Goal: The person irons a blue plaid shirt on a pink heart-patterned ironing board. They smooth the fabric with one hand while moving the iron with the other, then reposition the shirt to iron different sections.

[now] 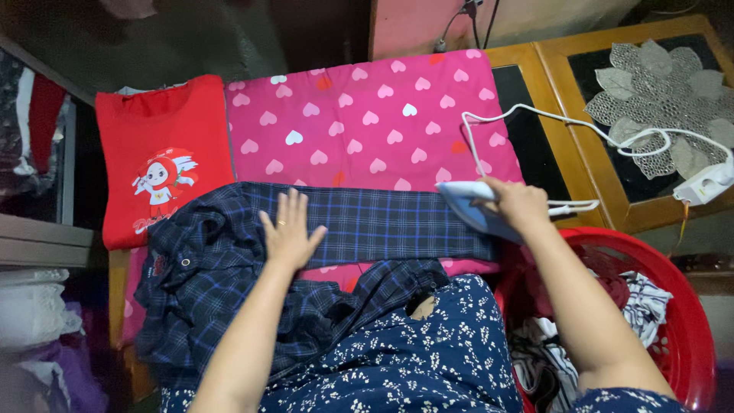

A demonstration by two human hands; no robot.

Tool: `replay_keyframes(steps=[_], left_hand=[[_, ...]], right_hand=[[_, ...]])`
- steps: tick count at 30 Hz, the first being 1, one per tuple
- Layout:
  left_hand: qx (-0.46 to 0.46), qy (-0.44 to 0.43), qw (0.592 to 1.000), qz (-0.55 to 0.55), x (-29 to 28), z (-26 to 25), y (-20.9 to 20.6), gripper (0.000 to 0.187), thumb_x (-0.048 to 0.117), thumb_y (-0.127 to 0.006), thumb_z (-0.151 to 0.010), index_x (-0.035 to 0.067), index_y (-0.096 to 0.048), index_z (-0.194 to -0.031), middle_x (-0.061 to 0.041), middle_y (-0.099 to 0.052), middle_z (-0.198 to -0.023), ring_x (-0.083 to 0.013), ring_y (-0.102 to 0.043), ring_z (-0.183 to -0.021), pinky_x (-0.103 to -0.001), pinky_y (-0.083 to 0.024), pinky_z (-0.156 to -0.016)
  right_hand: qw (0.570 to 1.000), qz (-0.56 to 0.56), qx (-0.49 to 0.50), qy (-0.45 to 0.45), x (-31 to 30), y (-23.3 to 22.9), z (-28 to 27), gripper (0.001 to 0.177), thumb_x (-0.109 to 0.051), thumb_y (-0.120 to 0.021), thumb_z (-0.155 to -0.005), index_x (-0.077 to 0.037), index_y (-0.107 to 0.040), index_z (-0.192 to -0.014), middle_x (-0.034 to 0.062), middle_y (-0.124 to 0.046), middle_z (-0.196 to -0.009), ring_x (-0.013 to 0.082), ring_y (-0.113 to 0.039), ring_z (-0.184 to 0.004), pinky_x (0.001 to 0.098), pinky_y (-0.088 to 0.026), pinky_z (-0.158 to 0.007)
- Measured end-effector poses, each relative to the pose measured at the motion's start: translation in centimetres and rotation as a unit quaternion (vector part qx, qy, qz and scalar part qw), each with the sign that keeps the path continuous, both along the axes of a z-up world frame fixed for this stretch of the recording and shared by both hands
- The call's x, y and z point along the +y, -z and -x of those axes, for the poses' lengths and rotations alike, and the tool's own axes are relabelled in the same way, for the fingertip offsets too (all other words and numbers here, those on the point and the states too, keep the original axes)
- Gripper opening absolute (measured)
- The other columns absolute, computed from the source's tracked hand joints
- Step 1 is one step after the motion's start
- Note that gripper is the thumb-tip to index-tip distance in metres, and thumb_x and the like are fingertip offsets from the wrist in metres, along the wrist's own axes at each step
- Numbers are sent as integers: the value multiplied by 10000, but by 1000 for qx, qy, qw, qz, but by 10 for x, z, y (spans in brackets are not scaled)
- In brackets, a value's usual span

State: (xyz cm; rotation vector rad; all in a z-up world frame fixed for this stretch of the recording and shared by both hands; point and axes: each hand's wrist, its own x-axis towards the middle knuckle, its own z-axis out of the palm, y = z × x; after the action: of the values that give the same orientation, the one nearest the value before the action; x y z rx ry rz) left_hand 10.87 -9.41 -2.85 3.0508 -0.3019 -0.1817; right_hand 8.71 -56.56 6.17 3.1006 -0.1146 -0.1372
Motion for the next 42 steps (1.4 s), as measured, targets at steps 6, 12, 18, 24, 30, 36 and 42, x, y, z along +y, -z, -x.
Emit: replay_keyframes(steps=[6,12,18,24,30,36,42], left_hand=[[-44,-131,983,-119,81,-27,-36,996,517,-700,-822,123,-239,-1611,-109,-190,-1709,-378,-119,-1555,-750,-62,-1126],[-7,-138,983,-125,116,-28,-68,719,479,-752,-839,126,-562,-1436,-78,-641,-1360,-271,-562,-1344,-728,-133,-1252],[28,-31,999,-21,152,-34,-50,523,446,-773,-842,112,-646,-1223,-177,-688,-1218,-376,-635,-1187,-500,-507,-1018],[21,-98,992,71,160,-42,-72,597,261,-720,-892,137,-432,-1401,-245,-702,-1117,-470,-659,-1078,-570,-508,-913],[-141,-168,963,156,127,-82,-138,509,179,-704,-923,125,-417,-1340,-227,-700,-1126,-464,-659,-1064,-583,-494,-856],[-355,-99,910,187,122,-88,-154,575,89,-799,-820,107,-460,-1284,-150,-635,-1243,-394,-604,-1203,-526,-453,-988],[-287,130,938,142,145,-6,-110,476,151,-849,-603,133,-606,-1012,-58,-633,-1028,-307,-596,-1077,-491,-396,-934]], right_hand=[[997,29,-32,64,-32,1,-35,666,-707,-660,-824,-367,-608,-1394,132,-731,-1111,361,-714,-1023,504,-549,-847],[984,35,-121,-128,18,4,-17,635,-367,-691,-870,-128,-507,-1428,172,-567,-1326,364,-539,-1249,483,-401,-1113],[980,-23,-57,-188,39,52,6,778,-150,-703,-704,-24,-481,-1439,189,-584,-1300,350,-556,-1245,436,-417,-1075],[994,-40,53,-87,7,59,-13,317,-198,-679,-855,-144,-664,-1166,123,-633,-1228,369,-652,-1101,505,-515,-946],[967,-149,-184,-92,4,26,-23,263,-149,-694,-884,-84,-651,-1135,212,-573,-1223,456,-638,-929,542,-528,-816],[909,-125,-370,-148,16,-15,-16,226,-9,-675,-936,-103,-669,-1141,119,-597,-1235,388,-611,-1093,482,-489,-953],[929,-21,-266,-256,12,28,40,373,-45,-690,-821,-195,-720,-1162,18,-630,-1163,249,-627,-1088,442,-471,-894]])
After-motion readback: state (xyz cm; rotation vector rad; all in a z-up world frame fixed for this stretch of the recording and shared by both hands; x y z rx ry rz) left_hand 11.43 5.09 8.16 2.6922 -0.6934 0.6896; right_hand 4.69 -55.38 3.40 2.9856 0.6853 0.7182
